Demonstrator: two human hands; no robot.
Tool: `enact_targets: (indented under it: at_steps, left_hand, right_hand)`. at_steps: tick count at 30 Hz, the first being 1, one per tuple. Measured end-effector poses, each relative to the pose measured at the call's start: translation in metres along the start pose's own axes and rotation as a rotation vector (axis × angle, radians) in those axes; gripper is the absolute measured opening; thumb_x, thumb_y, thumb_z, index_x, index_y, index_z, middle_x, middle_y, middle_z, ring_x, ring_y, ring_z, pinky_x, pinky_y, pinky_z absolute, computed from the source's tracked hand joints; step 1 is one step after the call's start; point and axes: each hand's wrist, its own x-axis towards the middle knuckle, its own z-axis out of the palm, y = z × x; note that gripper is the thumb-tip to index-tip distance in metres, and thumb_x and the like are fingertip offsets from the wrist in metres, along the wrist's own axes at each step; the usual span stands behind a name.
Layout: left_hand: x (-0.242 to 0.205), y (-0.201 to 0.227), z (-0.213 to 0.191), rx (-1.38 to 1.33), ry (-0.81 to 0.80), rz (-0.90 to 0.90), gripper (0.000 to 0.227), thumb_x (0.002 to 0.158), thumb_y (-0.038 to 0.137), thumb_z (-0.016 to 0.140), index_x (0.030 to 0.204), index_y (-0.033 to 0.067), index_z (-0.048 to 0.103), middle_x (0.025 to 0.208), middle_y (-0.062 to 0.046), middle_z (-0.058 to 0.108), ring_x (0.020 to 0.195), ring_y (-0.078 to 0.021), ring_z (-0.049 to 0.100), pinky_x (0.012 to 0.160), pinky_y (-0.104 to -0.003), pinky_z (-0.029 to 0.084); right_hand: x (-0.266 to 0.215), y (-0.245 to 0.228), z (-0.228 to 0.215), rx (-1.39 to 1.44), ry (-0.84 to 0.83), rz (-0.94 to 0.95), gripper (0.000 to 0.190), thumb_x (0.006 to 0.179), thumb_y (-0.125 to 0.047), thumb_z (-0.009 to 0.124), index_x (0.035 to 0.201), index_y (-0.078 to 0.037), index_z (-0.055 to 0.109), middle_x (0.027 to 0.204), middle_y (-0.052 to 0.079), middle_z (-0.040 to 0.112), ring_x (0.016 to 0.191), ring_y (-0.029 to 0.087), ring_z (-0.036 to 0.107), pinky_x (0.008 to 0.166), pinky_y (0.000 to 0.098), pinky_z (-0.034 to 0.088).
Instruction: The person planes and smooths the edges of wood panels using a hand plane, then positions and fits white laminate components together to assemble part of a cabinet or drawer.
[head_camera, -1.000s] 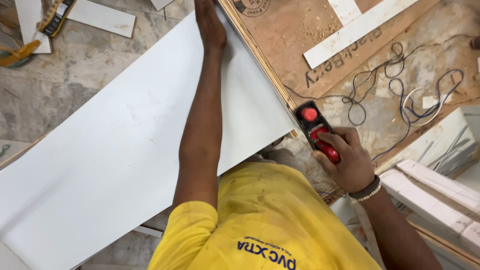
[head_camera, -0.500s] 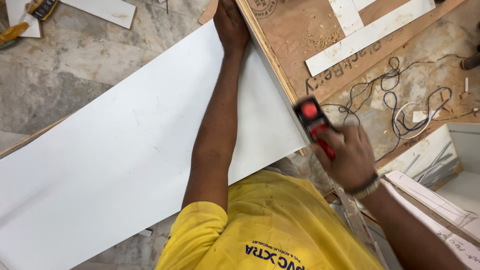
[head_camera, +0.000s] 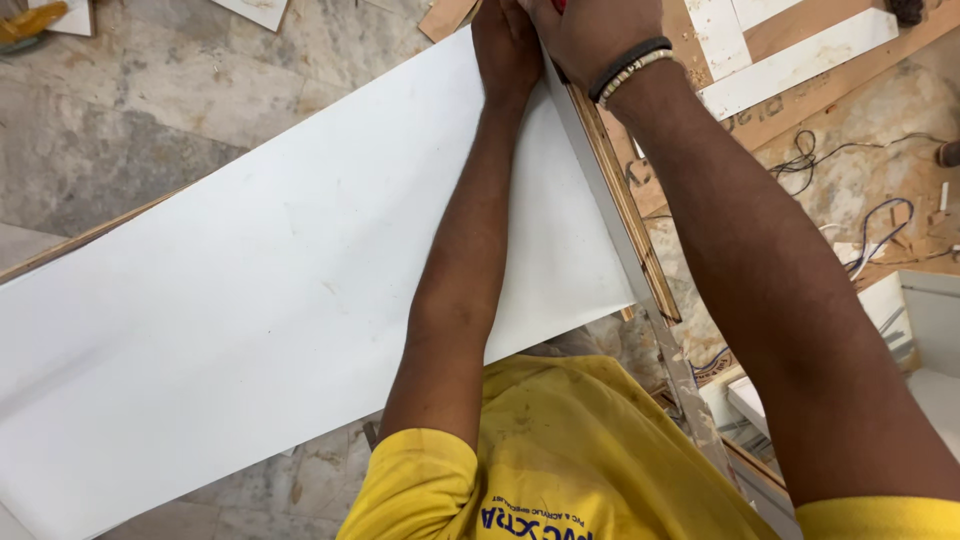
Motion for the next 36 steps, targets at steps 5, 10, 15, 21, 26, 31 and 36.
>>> enact_targets:
  at_steps: [5,10,15,21,26,31,36]
  left_hand:
    - [-0.006,-0.034,0.008,0.083,-0.040,-0.021,0.051,0.111,0.041,0.037,0.091,-0.0016,0.057,0.075,-0.017,0.062,0.066,-0.0284,0.058,0.064,-0.041,0.047]
    - [-0.005,-0.021,0.006,-0.049,0.017,0.029,0.053,0.111,0.043,0.037,0.088,-0.0007,0.056,0.071,-0.015,0.062,0.065,-0.0257,0.057,0.063,-0.041,0.047]
    - [0.004,0.004,0.005,-0.025,0.089,0.116,0.060,0.113,0.050,0.030,0.098,-0.0003,0.059,0.084,-0.018,0.068,0.076,-0.0322,0.065,0.070,-0.043,0.051]
    - [-0.004,0.005,0.001,0.005,0.014,-0.010,0.062,0.111,0.050,0.027,0.095,0.0017,0.062,0.080,-0.016,0.072,0.072,-0.0326,0.070,0.069,-0.042,0.054]
    - [0.003,0.021,0.000,0.000,0.041,-0.030,0.062,0.112,0.049,0.028,0.101,0.0011,0.065,0.085,-0.017,0.075,0.079,-0.0340,0.073,0.073,-0.042,0.056]
    - [0.003,0.036,-0.008,-0.083,-0.008,-0.005,0.062,0.112,0.050,0.027,0.108,0.0010,0.065,0.088,-0.018,0.075,0.081,-0.0338,0.073,0.074,-0.042,0.056]
    - [0.002,0.022,-0.002,-0.014,0.001,-0.066,0.059,0.112,0.047,0.029,0.103,0.0001,0.064,0.083,-0.017,0.072,0.074,-0.0331,0.069,0.070,-0.042,0.054]
  right_hand:
    - [-0.082,0.032,-0.004,0.142,0.288,-0.272,0.025,0.106,-0.033,0.075,0.122,-0.013,0.075,0.122,0.022,0.063,0.095,0.033,0.070,0.074,0.0416,0.062]
    - [-0.293,0.066,-0.027,0.199,-0.063,-0.006,0.037,0.086,-0.029,0.078,0.121,-0.019,0.074,0.115,0.016,0.056,0.077,0.026,0.065,0.065,0.0395,0.059]
    - [-0.383,0.071,-0.039,0.220,0.012,0.141,0.033,0.081,-0.029,0.079,0.111,-0.016,0.075,0.110,0.014,0.057,0.083,0.030,0.065,0.069,0.0430,0.056]
    - [-0.281,0.060,-0.033,0.228,0.012,0.048,0.034,0.089,-0.028,0.078,0.119,-0.014,0.076,0.113,0.020,0.055,0.086,0.034,0.065,0.070,0.0440,0.057]
    - [-0.150,0.047,-0.023,0.222,0.088,-0.136,0.031,0.096,-0.032,0.079,0.121,-0.014,0.076,0.113,0.018,0.053,0.090,0.033,0.066,0.080,0.0437,0.059]
    - [-0.011,0.026,0.000,0.156,0.406,-0.444,0.016,0.102,-0.028,0.076,0.105,-0.012,0.076,0.107,0.012,0.072,0.098,0.029,0.069,0.084,0.0446,0.059]
    - [0.032,-0.005,0.001,0.359,-0.121,0.106,0.028,0.109,-0.037,0.059,0.103,-0.013,0.073,0.084,0.014,0.072,0.078,0.026,0.073,0.075,0.0402,0.060]
